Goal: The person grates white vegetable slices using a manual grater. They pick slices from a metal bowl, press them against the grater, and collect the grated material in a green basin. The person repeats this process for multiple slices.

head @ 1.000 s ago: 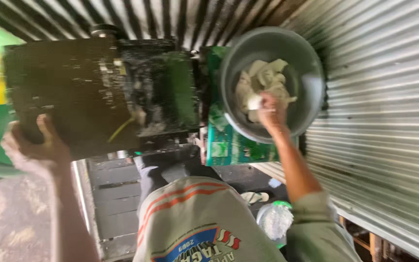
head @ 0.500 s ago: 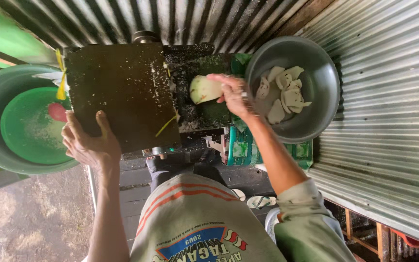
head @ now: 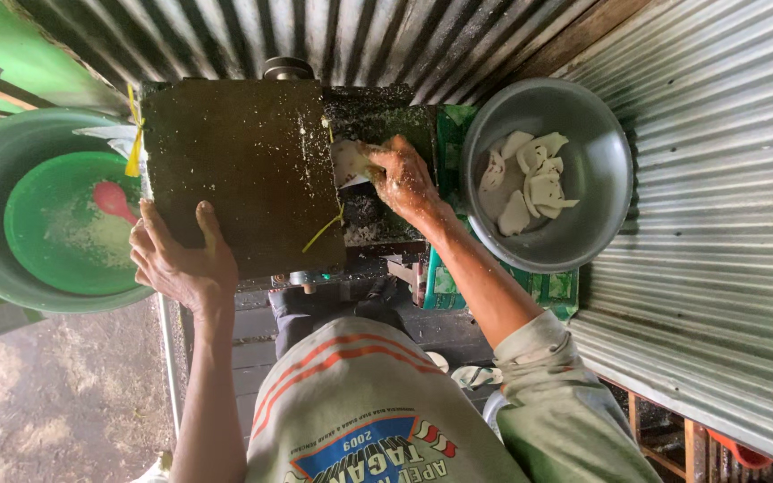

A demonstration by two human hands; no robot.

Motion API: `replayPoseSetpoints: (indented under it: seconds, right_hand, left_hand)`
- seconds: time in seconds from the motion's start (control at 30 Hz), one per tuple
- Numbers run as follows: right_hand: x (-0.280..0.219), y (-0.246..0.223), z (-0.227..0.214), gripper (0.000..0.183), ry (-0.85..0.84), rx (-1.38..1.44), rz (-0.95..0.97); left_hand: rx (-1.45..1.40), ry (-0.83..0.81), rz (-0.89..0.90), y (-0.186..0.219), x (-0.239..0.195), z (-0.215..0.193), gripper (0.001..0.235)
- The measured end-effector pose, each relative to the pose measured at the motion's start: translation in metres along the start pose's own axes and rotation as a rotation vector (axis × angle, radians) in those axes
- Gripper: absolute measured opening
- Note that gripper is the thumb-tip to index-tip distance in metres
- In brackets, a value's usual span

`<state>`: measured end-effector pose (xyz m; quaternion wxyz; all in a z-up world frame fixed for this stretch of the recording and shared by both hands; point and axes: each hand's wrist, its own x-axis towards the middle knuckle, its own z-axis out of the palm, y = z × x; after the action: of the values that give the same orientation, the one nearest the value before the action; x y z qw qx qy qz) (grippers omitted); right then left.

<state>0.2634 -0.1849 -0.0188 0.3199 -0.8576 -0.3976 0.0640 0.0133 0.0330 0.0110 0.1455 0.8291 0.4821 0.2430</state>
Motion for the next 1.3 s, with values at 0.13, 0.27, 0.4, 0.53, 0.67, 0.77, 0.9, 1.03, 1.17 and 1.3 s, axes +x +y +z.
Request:
replayPoseSetpoints:
  seconds: [0.13, 0.27, 0.4, 0.53, 0.67, 0.77, 0.9, 1.03, 1.17, 1.3]
  right_hand:
    - [0.005, -0.008, -0.003, 0.022, -0.063, -0.11, 0.018]
    - [0.005, -0.014, 0.002, 0.032, -0.144, -0.174, 0.086]
    - [0.002, -0.014, 0.009, 0.034, -0.134, -0.262, 0.065]
    - [0.002, -0.007, 0.019, 0.027, -0.135, -0.361, 0.044]
    - [0.0, 0.0, 0.028, 0.014, -0.158, -0.397, 0.039]
    - [-0.001, 0.003, 0.035, 0.015, -0.193, -0.389, 0.076]
    - [-0.003, 0.009, 0.044, 0.017, -0.236, -0.369, 0.141]
    - [-0.009, 0.017, 0.053, 0.024, -0.213, -0.323, 0.111]
    - [-0.007, 0.022, 0.06, 0.027, -0.207, -0.344, 0.122]
    - [-0.004, 0.015, 0.055, 0.026, -0.238, -0.32, 0.135]
  left_hand:
    - [-0.011, -0.001, -0.014, 0.0, 0.001, 0.0, 0.074]
    - [-0.012, -0.021, -0.041, -0.001, 0.002, 0.002, 0.075]
    - [-0.009, -0.018, -0.043, -0.001, 0.001, 0.003, 0.076]
    - [0.003, -0.041, -0.051, -0.001, 0.003, 0.002, 0.075]
    - [0.0, -0.014, -0.035, 0.001, 0.001, 0.001, 0.075]
    - [0.002, -0.004, -0.022, 0.001, 0.001, 0.0, 0.075]
    - [0.002, -0.034, -0.057, 0.002, 0.003, 0.001, 0.075]
    - [0.002, -0.011, -0.03, 0.004, 0.001, 0.0, 0.074]
    - [0.002, -0.026, -0.053, 0.004, 0.001, 0.0, 0.075]
    - [0.01, -0.036, -0.07, 0.003, 0.003, 0.001, 0.076]
